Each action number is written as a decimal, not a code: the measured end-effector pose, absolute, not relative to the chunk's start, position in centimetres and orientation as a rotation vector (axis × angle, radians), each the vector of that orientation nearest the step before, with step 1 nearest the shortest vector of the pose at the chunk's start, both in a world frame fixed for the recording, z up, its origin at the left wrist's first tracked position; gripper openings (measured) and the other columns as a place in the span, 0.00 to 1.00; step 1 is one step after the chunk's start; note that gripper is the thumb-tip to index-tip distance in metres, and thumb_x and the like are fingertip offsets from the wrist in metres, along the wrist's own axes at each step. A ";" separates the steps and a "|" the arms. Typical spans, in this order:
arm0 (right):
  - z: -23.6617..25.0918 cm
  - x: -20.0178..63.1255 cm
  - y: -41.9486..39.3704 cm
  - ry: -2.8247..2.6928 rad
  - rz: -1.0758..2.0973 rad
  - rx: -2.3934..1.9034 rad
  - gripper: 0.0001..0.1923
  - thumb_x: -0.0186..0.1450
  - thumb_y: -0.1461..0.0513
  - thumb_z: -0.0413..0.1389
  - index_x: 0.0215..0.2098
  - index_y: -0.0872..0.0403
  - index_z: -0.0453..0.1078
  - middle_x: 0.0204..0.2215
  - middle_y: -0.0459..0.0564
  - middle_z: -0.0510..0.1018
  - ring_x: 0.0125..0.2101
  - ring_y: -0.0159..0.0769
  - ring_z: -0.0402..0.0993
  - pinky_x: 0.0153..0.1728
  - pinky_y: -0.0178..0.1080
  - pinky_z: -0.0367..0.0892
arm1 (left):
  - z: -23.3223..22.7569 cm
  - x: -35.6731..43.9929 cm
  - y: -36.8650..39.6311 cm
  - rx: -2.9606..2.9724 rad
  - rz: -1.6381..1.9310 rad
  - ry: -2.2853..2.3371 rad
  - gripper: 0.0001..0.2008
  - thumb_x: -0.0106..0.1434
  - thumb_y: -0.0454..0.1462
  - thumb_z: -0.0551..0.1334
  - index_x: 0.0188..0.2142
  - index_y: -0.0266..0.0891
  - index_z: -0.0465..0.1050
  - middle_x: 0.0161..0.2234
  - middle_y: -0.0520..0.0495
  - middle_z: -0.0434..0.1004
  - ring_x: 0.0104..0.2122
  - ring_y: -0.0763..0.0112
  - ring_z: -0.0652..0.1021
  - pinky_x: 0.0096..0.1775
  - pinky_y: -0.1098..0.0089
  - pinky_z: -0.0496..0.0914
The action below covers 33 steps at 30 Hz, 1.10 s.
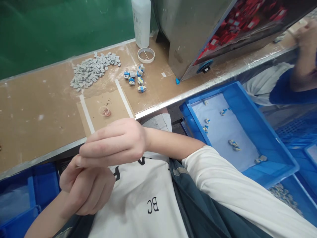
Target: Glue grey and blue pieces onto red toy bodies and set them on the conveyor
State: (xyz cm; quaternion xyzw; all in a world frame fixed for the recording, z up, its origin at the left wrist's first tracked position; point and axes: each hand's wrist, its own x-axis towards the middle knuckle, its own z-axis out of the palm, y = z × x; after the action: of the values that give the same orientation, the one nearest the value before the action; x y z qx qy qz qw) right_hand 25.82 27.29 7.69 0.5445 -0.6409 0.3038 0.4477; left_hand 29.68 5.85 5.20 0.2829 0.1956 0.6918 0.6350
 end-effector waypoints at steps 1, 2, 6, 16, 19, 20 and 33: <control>7.9 25.9 27.4 -1.589 0.772 1.356 0.05 0.71 0.64 0.67 0.45 0.55 0.84 0.46 0.49 0.87 0.50 0.33 0.88 0.56 0.34 0.83 | 5.8 29.7 6.1 0.681 1.551 0.287 0.47 0.70 0.72 0.40 0.12 0.46 0.70 0.10 0.43 0.61 0.09 0.68 0.66 0.15 0.68 0.64; 8.2 25.9 27.5 -1.596 0.798 1.364 0.05 0.70 0.65 0.68 0.45 0.56 0.84 0.45 0.50 0.87 0.49 0.34 0.88 0.55 0.35 0.84 | 6.4 29.7 6.4 0.689 1.534 0.165 0.47 0.73 0.69 0.39 0.13 0.45 0.69 0.10 0.44 0.60 0.09 0.69 0.64 0.15 0.68 0.61; 9.4 26.4 28.5 -1.711 0.889 1.353 0.06 0.69 0.66 0.69 0.45 0.58 0.84 0.41 0.52 0.88 0.45 0.36 0.89 0.48 0.36 0.85 | 8.4 30.2 6.9 0.491 1.674 0.215 0.43 0.79 0.60 0.43 0.11 0.43 0.63 0.08 0.47 0.52 0.08 0.73 0.56 0.14 0.68 0.49; 8.6 26.2 28.1 -1.875 1.228 1.360 0.03 0.74 0.66 0.63 0.44 0.59 0.80 0.36 0.55 0.88 0.39 0.36 0.89 0.41 0.37 0.85 | 7.3 31.6 6.1 0.226 1.642 0.391 0.47 0.73 0.69 0.41 0.11 0.42 0.62 0.11 0.52 0.46 0.10 0.75 0.49 0.15 0.68 0.45; 9.2 26.1 28.4 -1.941 1.252 1.398 0.03 0.75 0.65 0.62 0.44 0.56 0.79 0.37 0.54 0.88 0.38 0.36 0.89 0.39 0.36 0.84 | 6.7 31.6 6.4 0.252 1.622 0.390 0.47 0.73 0.69 0.39 0.12 0.42 0.63 0.12 0.52 0.47 0.11 0.74 0.51 0.14 0.68 0.47; 9.4 25.9 28.6 -1.955 1.246 1.422 0.03 0.76 0.64 0.61 0.44 0.55 0.79 0.37 0.53 0.88 0.37 0.35 0.89 0.37 0.35 0.83 | 6.5 31.5 6.4 0.255 1.611 0.401 0.46 0.72 0.69 0.40 0.12 0.42 0.63 0.12 0.52 0.48 0.11 0.73 0.52 0.14 0.68 0.48; 11.6 24.1 28.5 -2.107 1.001 1.808 0.08 0.79 0.58 0.59 0.47 0.55 0.77 0.40 0.51 0.85 0.37 0.26 0.84 0.38 0.29 0.71 | 6.8 31.1 4.6 0.374 1.619 0.612 0.42 0.76 0.65 0.45 0.15 0.41 0.64 0.10 0.48 0.54 0.12 0.72 0.57 0.18 0.66 0.49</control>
State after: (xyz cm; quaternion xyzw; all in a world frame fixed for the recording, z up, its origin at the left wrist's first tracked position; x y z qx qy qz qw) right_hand 24.09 28.46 11.64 0.6098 -0.7108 0.3375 0.0950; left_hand 31.10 4.62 6.82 0.1634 0.2674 0.7080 0.6329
